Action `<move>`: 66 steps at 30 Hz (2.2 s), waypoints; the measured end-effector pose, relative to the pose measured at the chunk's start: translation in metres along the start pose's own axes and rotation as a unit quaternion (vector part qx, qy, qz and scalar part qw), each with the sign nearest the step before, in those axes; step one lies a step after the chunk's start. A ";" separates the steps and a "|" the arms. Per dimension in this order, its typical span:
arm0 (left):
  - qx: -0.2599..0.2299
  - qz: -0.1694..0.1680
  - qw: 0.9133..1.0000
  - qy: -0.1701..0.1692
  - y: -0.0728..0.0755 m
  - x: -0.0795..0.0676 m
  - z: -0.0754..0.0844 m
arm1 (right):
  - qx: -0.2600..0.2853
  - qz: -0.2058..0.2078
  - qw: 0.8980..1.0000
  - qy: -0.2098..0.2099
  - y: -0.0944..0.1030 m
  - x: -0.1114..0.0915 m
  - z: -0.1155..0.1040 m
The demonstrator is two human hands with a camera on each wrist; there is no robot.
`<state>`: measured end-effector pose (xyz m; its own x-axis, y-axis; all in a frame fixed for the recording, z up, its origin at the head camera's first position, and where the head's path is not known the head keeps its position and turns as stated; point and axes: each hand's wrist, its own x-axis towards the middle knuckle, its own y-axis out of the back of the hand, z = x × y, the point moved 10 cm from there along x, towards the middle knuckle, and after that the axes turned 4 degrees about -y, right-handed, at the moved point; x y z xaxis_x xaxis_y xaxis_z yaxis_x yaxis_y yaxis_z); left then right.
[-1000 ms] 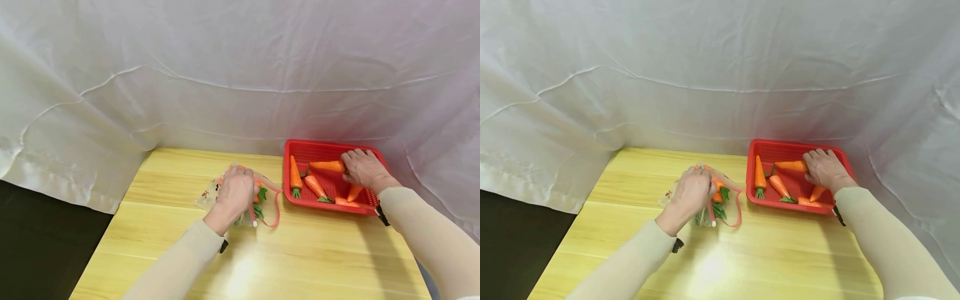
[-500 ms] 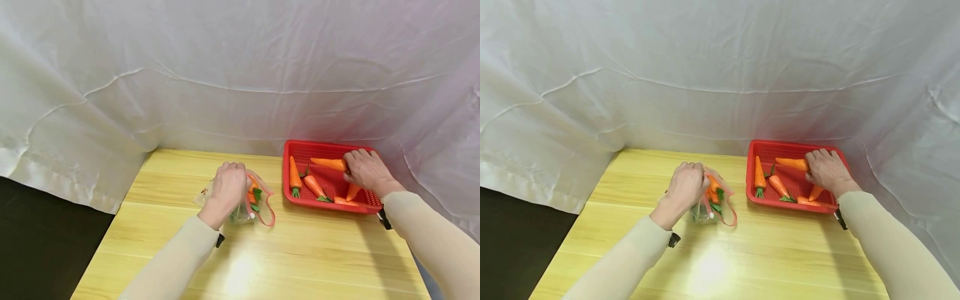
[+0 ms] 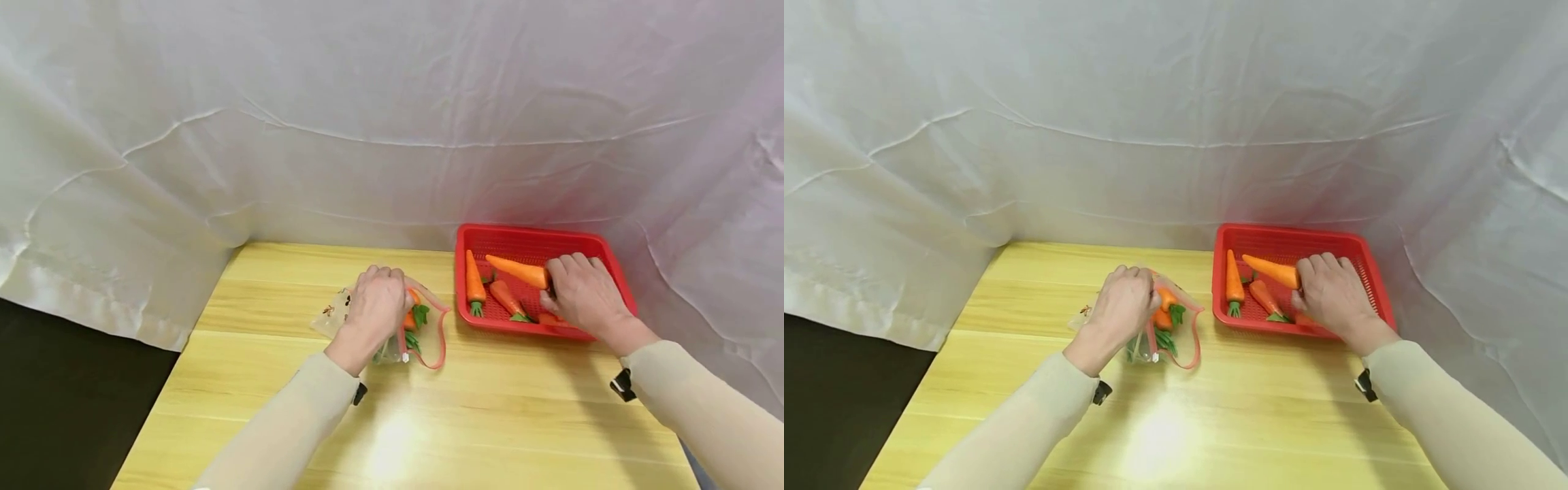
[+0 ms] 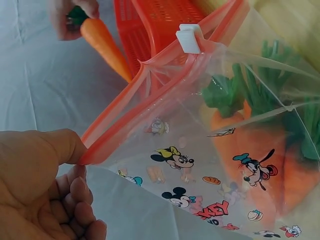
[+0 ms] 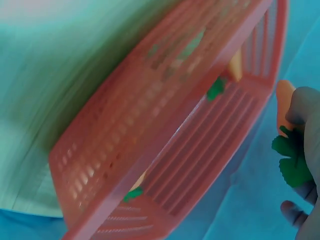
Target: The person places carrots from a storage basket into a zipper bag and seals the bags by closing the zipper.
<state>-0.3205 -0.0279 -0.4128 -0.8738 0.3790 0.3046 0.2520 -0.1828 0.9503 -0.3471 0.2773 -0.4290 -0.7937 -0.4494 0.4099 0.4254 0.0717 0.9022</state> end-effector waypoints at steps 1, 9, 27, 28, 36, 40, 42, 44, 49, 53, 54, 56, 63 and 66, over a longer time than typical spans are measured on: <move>0.003 0.006 1.000 -0.005 0.000 0.001 0.001 | 0.000 0.009 1.000 0.005 0.005 -0.002 -0.006; 0.047 0.042 0.997 -0.043 0.000 0.005 0.006 | 0.010 0.043 0.998 0.034 0.029 -0.014 -0.039; 0.027 -0.023 0.999 -0.001 -0.005 0.019 -0.014 | 0.056 0.063 0.992 0.097 0.045 -0.016 -0.128; 0.024 -0.025 0.999 0.002 -0.005 0.019 -0.015 | 0.058 0.060 0.991 0.100 0.041 -0.014 -0.134; 0.032 -0.021 0.999 -0.004 -0.003 0.016 -0.012 | 0.039 0.055 0.994 0.087 0.006 0.011 -0.157; 0.051 -0.016 0.999 -0.009 -0.002 0.014 -0.012 | 0.045 0.051 0.997 0.042 -0.004 0.035 -0.153; 0.057 -0.015 0.998 -0.011 -0.002 0.013 -0.013 | 0.048 0.046 0.998 0.018 -0.008 0.049 -0.151; 0.060 -0.009 0.998 -0.015 -0.002 0.012 -0.013 | 0.046 0.043 0.998 0.003 -0.012 0.061 -0.152; 0.067 0.002 0.998 -0.011 -0.001 0.012 -0.015 | 0.038 0.053 0.998 0.014 -0.024 0.075 -0.169; 0.064 -0.003 0.998 0.001 -0.003 0.014 -0.020 | 0.051 0.076 0.995 0.039 -0.036 0.074 -0.188; 0.062 -0.002 0.998 0.002 -0.003 0.014 -0.020 | 0.055 0.083 0.994 0.042 -0.040 0.074 -0.192; 0.061 0.001 0.998 0.002 -0.003 0.015 -0.021 | 0.061 0.091 0.993 0.043 -0.046 0.075 -0.199; 0.052 0.017 0.998 0.007 -0.001 0.017 -0.023 | 0.050 0.098 0.992 0.054 -0.062 0.078 -0.218; 0.046 0.021 0.999 0.011 0.000 0.018 -0.023 | 0.043 0.098 0.992 0.064 -0.067 0.081 -0.225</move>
<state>-0.3456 -0.0422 -0.4089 -0.8705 0.3524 0.3436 0.3248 -0.1133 0.9390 -0.3417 0.0363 -0.4862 -0.6353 -0.5282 0.5634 0.5237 0.2414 0.8170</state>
